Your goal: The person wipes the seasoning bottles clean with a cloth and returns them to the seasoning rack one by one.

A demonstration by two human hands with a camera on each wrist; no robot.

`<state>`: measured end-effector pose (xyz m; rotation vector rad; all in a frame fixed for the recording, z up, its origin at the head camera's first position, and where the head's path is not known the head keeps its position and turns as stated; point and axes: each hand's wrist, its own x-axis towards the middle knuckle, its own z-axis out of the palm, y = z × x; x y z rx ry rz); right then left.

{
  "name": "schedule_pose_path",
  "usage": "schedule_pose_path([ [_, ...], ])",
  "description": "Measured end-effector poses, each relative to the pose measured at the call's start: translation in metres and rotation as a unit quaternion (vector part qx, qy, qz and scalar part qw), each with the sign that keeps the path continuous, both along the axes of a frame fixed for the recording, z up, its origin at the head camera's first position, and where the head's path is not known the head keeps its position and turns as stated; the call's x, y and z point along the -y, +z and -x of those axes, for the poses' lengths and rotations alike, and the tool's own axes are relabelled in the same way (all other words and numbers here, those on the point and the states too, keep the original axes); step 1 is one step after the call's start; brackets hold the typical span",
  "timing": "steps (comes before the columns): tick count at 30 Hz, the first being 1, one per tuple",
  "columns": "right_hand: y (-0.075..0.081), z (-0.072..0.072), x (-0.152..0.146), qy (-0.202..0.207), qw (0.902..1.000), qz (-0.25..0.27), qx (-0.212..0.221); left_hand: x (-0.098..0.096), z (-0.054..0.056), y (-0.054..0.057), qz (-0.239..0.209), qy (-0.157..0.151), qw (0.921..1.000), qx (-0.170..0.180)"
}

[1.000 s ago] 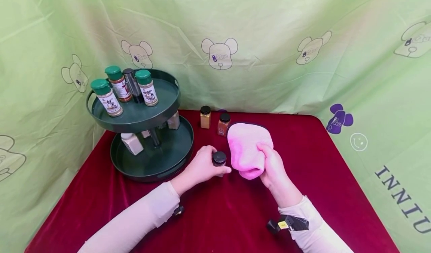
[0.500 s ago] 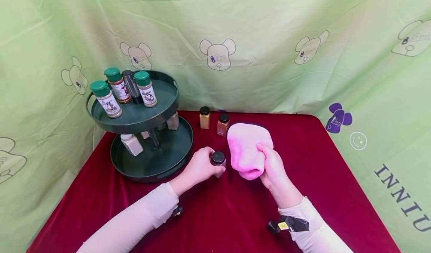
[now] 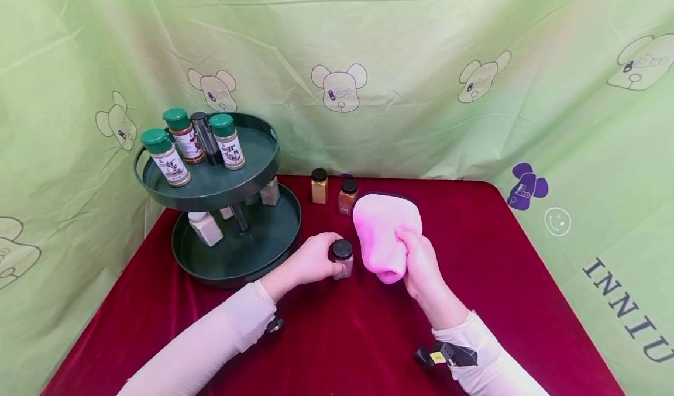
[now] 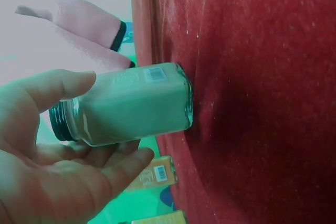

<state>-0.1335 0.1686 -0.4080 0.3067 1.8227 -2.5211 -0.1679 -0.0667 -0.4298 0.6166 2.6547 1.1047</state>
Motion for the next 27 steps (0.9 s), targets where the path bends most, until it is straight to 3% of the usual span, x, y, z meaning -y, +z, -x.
schedule_pose_path([
  [7, -0.008, -0.006, 0.012, 0.007, 1.0, -0.001, 0.006, -0.006, -0.004, -0.003, -0.007, 0.04, 0.9989, 0.024],
  [11, -0.017, -0.012, 0.026, 0.018, 0.9996, -0.02, 0.008, -0.008, -0.005, -0.005, 0.01, 0.027, 0.9996, -0.003],
  [14, -0.027, -0.014, 0.035, 0.024, 0.9977, -0.063, 0.008, -0.008, -0.003, -0.006, 0.009, 0.022, 0.9993, -0.027],
  [19, -0.04, -0.01, 0.041, 0.036, 0.9922, -0.114, 0.035, -0.007, -0.003, -0.005, -0.007, 0.03, 0.9989, -0.034],
  [22, -0.033, -0.007, 0.041, 0.03, 0.9952, -0.083, 0.042, -0.007, -0.004, -0.006, -0.007, 0.037, 0.9987, -0.034],
  [27, -0.006, -0.006, 0.037, 0.013, 0.9995, -0.003, 0.029, -0.006, -0.005, -0.007, -0.016, 0.043, 0.9987, -0.022],
])
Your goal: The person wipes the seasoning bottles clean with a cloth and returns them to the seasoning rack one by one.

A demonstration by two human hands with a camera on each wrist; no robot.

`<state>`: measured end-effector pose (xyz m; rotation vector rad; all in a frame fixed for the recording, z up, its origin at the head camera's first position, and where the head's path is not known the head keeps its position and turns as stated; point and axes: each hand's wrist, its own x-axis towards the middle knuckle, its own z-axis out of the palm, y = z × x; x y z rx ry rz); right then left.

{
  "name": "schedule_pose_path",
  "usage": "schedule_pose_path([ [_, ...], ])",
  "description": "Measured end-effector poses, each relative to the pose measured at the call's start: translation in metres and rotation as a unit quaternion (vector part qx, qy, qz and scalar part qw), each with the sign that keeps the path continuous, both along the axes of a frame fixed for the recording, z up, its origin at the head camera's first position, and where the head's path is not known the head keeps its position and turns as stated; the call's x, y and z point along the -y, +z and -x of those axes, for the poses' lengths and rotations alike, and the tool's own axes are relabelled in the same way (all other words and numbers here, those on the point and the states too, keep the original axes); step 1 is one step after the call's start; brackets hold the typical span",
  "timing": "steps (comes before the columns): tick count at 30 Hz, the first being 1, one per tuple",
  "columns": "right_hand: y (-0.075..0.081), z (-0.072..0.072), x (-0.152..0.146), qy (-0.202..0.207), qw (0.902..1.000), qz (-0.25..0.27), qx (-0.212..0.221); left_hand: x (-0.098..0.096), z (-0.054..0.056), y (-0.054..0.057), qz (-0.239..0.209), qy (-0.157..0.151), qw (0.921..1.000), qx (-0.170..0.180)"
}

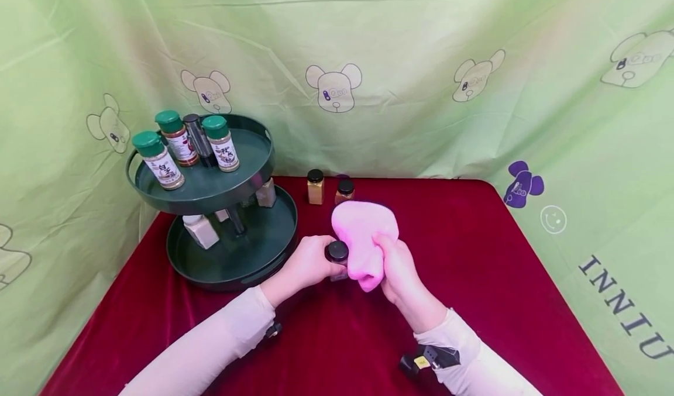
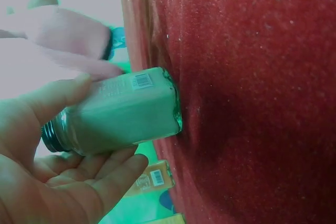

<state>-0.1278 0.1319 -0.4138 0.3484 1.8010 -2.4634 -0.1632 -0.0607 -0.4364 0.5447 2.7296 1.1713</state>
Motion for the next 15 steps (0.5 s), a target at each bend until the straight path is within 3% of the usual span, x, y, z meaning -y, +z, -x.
schedule_pose_path([
  [4, 0.002, 0.001, -0.001, 0.013, 0.9999, 0.006, -0.002, 0.001, 0.0, 0.001, -0.004, -0.004, 1.0, 0.003],
  [11, -0.035, 0.003, 0.0, 0.023, 0.9985, -0.041, 0.029, 0.0, 0.0, -0.002, -0.004, -0.006, 0.9999, -0.012],
  [15, -0.025, 0.004, -0.002, 0.023, 0.9987, -0.044, 0.012, 0.002, 0.0, -0.004, -0.015, -0.002, 0.9999, -0.005],
])
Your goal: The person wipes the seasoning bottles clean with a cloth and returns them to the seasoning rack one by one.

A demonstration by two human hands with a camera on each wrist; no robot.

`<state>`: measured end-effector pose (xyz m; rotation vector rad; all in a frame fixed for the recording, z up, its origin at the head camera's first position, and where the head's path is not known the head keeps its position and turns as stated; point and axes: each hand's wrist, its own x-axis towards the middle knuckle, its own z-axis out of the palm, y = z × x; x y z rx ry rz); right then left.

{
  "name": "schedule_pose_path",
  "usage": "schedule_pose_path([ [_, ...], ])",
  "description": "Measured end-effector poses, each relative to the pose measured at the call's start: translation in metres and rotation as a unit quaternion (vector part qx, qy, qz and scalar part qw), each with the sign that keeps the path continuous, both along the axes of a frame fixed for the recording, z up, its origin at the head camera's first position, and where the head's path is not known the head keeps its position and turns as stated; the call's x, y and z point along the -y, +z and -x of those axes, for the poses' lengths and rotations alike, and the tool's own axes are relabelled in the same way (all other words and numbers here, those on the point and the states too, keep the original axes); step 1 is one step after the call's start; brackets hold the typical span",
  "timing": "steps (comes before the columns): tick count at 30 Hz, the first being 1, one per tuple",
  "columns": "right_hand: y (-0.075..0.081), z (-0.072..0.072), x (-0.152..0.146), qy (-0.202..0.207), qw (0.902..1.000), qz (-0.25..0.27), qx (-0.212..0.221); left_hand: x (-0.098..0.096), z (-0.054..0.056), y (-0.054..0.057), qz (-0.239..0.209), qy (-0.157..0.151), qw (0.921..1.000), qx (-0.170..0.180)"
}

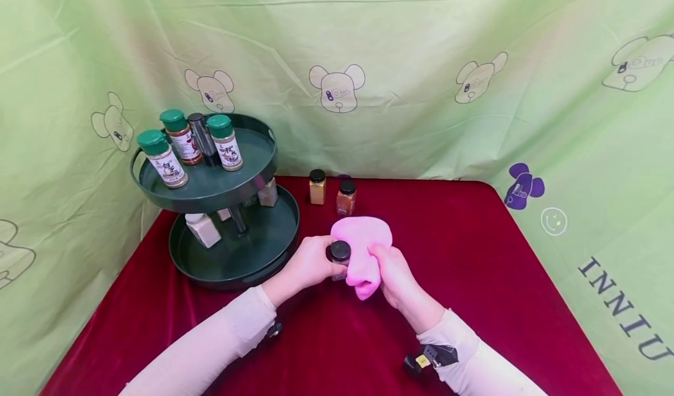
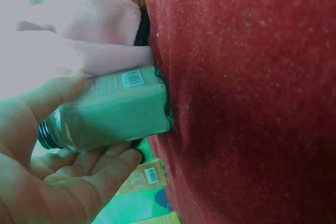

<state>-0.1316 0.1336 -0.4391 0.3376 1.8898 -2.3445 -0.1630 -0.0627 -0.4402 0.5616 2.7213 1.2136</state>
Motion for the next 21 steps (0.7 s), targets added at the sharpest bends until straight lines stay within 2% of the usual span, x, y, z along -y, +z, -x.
schedule_pose_path([
  [4, 0.024, -0.001, -0.004, -0.004, 0.9994, 0.03, -0.019, 0.0, 0.0, 0.0, -0.006, 0.002, 0.9999, 0.016],
  [7, 0.032, -0.002, -0.007, -0.004, 0.9986, 0.05, -0.015, 0.0, 0.0, 0.0, -0.006, 0.001, 0.9997, 0.022],
  [9, 0.028, -0.003, -0.006, -0.008, 0.9989, 0.044, -0.01, -0.001, 0.0, 0.001, -0.004, -0.001, 0.9998, 0.018],
  [13, 0.002, -0.003, -0.001, -0.018, 0.9998, 0.009, 0.0, -0.002, 0.0, 0.0, 0.001, -0.001, 1.0, 0.001],
  [16, -0.011, -0.002, -0.001, -0.009, 0.9999, 0.004, 0.008, -0.001, 0.0, -0.002, 0.001, -0.001, 1.0, -0.008],
  [21, -0.001, -0.001, -0.008, 0.015, 0.9995, 0.028, -0.003, 0.003, -0.002, -0.009, -0.015, 0.006, 0.9998, -0.007],
])
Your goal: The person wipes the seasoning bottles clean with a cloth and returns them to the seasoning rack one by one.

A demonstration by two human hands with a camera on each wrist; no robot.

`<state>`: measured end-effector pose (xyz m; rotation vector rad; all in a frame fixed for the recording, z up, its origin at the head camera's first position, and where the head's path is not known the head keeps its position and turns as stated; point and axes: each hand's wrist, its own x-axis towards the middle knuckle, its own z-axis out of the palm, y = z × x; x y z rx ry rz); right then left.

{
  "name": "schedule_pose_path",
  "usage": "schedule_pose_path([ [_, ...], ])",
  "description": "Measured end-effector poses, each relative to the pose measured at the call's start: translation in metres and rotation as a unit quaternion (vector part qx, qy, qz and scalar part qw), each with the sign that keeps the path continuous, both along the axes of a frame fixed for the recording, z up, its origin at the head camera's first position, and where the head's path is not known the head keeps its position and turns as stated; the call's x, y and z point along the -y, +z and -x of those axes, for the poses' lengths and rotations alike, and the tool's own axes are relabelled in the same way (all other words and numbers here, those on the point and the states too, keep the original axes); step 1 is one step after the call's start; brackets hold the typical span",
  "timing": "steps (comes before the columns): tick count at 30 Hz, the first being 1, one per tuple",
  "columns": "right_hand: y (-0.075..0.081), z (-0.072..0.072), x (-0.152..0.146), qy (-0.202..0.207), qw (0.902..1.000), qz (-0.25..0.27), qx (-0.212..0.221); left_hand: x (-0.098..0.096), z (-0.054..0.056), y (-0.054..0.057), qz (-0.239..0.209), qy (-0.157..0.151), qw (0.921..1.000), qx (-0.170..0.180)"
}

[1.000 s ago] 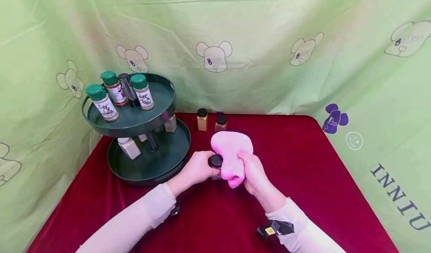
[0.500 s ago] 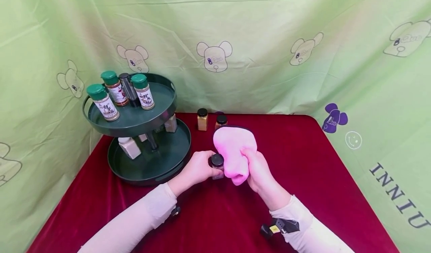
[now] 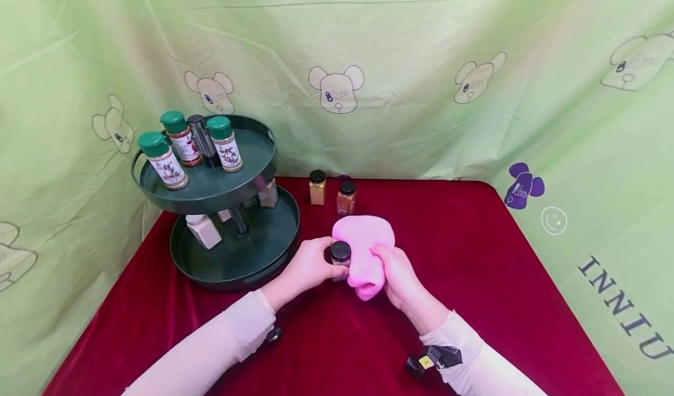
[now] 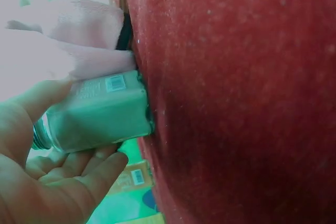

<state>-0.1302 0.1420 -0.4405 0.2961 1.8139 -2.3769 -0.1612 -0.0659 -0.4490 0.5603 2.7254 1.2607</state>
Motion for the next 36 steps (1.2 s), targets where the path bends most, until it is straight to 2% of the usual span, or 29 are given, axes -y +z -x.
schedule_pose_path([
  [12, 0.018, 0.001, -0.019, 0.008, 0.9989, 0.044, -0.012, 0.0, -0.003, -0.005, -0.018, 0.007, 0.9993, 0.031],
  [18, 0.018, 0.001, -0.021, -0.006, 0.9985, 0.051, -0.019, -0.002, -0.003, -0.006, -0.022, 0.024, 0.9988, 0.035],
  [23, 0.015, 0.002, -0.023, -0.022, 0.9985, 0.048, -0.017, -0.002, -0.003, -0.008, -0.025, 0.034, 0.9987, 0.029],
  [27, 0.015, 0.002, -0.026, -0.02, 0.9988, 0.04, -0.022, 0.001, -0.002, -0.01, -0.032, 0.04, 0.9985, 0.02],
  [32, 0.017, 0.002, -0.03, -0.018, 0.999, 0.031, -0.025, 0.007, -0.001, -0.003, -0.057, 0.056, 0.9967, 0.015],
  [36, 0.017, 0.002, -0.031, -0.02, 0.9991, 0.027, -0.026, 0.013, 0.0, 0.012, -0.086, 0.067, 0.994, 0.005],
])
